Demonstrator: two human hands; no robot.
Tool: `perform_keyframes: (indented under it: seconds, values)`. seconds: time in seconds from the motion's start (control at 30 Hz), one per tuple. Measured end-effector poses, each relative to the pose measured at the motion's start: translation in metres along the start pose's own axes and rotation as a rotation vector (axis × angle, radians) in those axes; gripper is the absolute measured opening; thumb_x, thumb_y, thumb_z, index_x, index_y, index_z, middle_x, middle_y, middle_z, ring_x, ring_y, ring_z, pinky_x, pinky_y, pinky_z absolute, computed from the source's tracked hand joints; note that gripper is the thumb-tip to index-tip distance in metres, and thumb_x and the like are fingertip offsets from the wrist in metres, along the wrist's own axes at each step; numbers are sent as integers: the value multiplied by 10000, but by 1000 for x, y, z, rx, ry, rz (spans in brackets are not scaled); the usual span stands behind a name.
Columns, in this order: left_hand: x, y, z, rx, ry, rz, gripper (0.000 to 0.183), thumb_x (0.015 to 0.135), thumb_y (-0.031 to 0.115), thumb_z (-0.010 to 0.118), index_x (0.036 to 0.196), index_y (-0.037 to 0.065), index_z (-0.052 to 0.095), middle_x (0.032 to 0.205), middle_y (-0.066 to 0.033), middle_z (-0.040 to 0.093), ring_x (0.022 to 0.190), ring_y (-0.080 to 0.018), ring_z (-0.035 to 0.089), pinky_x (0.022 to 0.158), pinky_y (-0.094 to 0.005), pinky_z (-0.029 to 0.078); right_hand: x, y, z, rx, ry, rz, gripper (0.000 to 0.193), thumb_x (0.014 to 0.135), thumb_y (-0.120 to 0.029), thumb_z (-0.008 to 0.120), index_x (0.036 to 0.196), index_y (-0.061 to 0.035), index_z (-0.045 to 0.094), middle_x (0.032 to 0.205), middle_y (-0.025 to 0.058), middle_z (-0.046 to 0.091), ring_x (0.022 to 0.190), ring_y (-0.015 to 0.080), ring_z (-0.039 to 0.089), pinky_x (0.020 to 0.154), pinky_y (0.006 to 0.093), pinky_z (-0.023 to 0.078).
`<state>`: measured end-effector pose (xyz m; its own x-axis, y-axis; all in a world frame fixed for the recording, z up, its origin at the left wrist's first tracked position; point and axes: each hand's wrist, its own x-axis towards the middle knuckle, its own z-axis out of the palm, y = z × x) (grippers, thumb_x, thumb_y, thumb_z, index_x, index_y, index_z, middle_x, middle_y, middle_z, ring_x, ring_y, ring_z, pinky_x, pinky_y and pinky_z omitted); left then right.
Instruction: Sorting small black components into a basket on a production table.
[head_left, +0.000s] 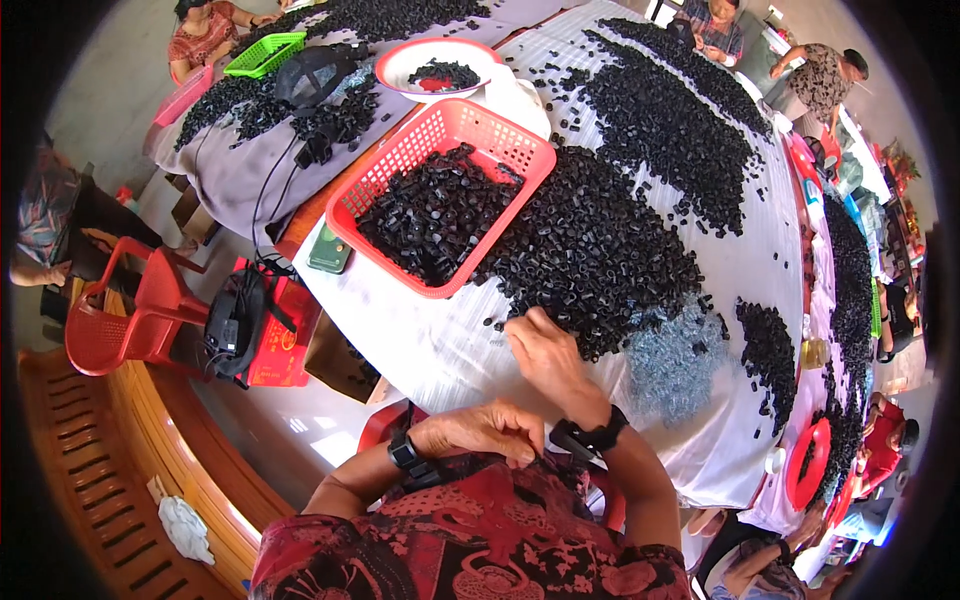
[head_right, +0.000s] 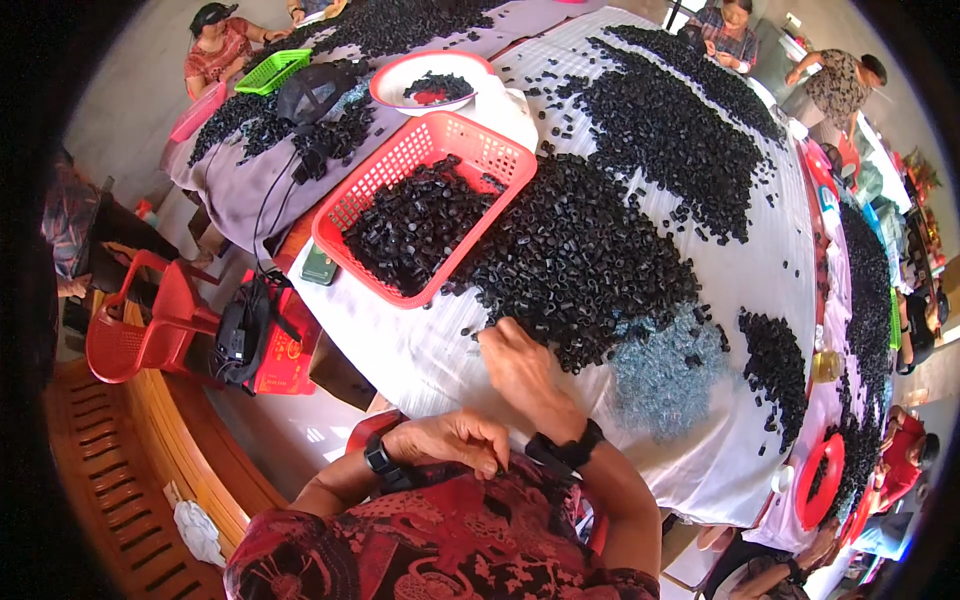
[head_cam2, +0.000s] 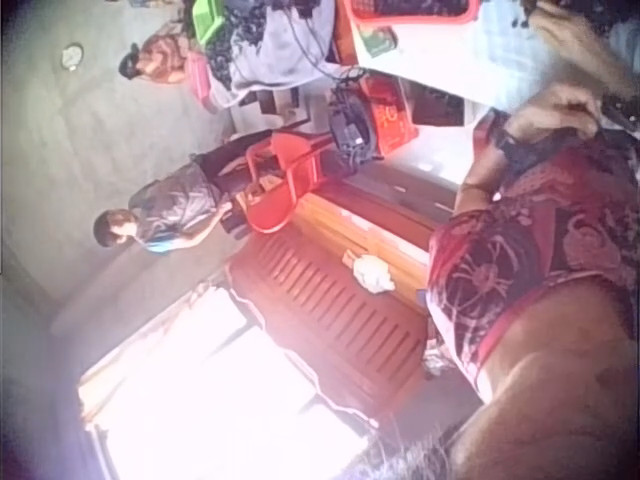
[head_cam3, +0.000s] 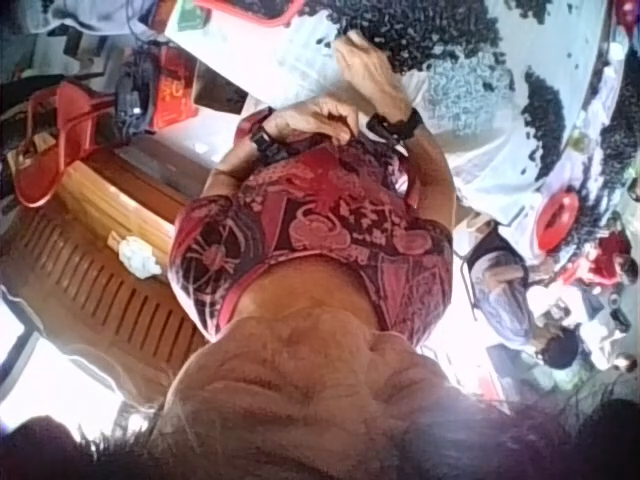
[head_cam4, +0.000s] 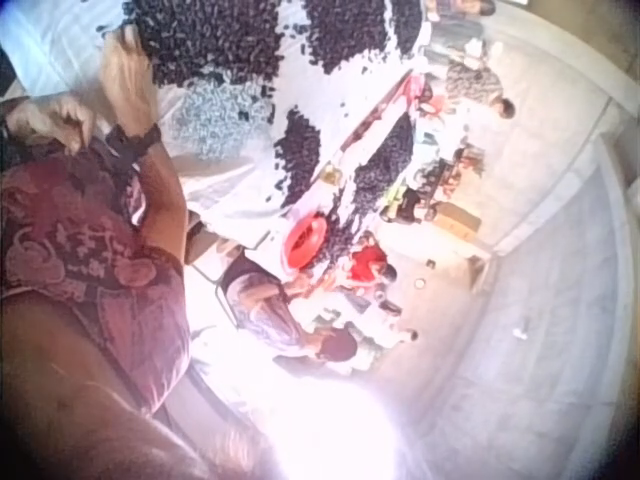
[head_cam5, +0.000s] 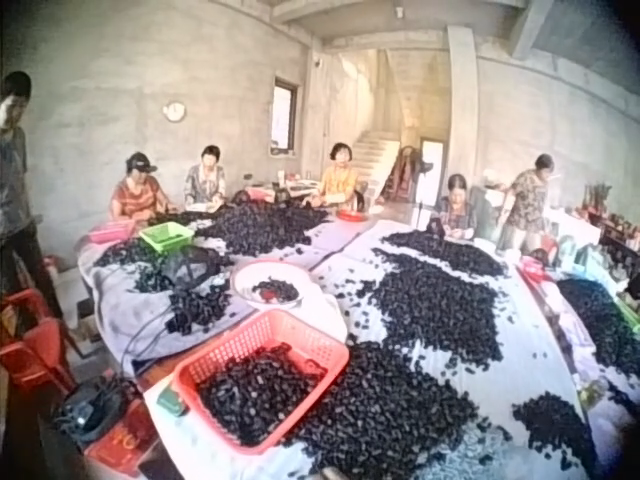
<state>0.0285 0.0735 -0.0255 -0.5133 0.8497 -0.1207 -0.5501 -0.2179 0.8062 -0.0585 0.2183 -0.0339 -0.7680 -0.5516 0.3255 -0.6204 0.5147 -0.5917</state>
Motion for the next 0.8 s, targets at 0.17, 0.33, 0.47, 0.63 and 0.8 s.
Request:
perform_keyframes:
  seconds: [0.17,0.33,0.47,0.63,0.8]
  values:
    - [1,-3,-4,56,-34,26,115,892,102,615,951,4,617,830,-12,590,763,-70,570,675,-219,476,14,12,31,-383,-72,-131,69,755,-79,551,802,-30,560,827,111,513,774,256,599,590,340,523]
    - [-2,3,-3,-27,41,62,122,906,112,596,962,4,604,831,-19,604,765,-80,593,690,-225,483,15,9,25,-325,24,-137,37,768,-29,563,800,-22,545,800,93,518,698,233,587,565,339,504]
    - [-6,14,-5,-7,152,111,129,909,123,593,959,4,599,820,-21,611,757,-82,594,694,-233,487,5,0,-9,402,22,146,100,772,33,573,835,-35,535,727,52,523,618,111,516,544,251,445]
    - [0,10,-21,-16,347,309,138,919,144,579,961,13,590,836,-32,608,764,-94,581,697,-243,484,-22,-5,-30,775,70,344,110,853,40,546,917,-48,560,748,-41,506,637,13,429,554,178,368]
    - [13,8,-20,-143,391,465,114,925,114,560,980,15,578,845,-36,606,763,-100,573,674,-249,480,-44,-18,-43,826,59,323,129,911,-31,546,1026,-64,592,762,-34,504,617,37,448,541,189,376]
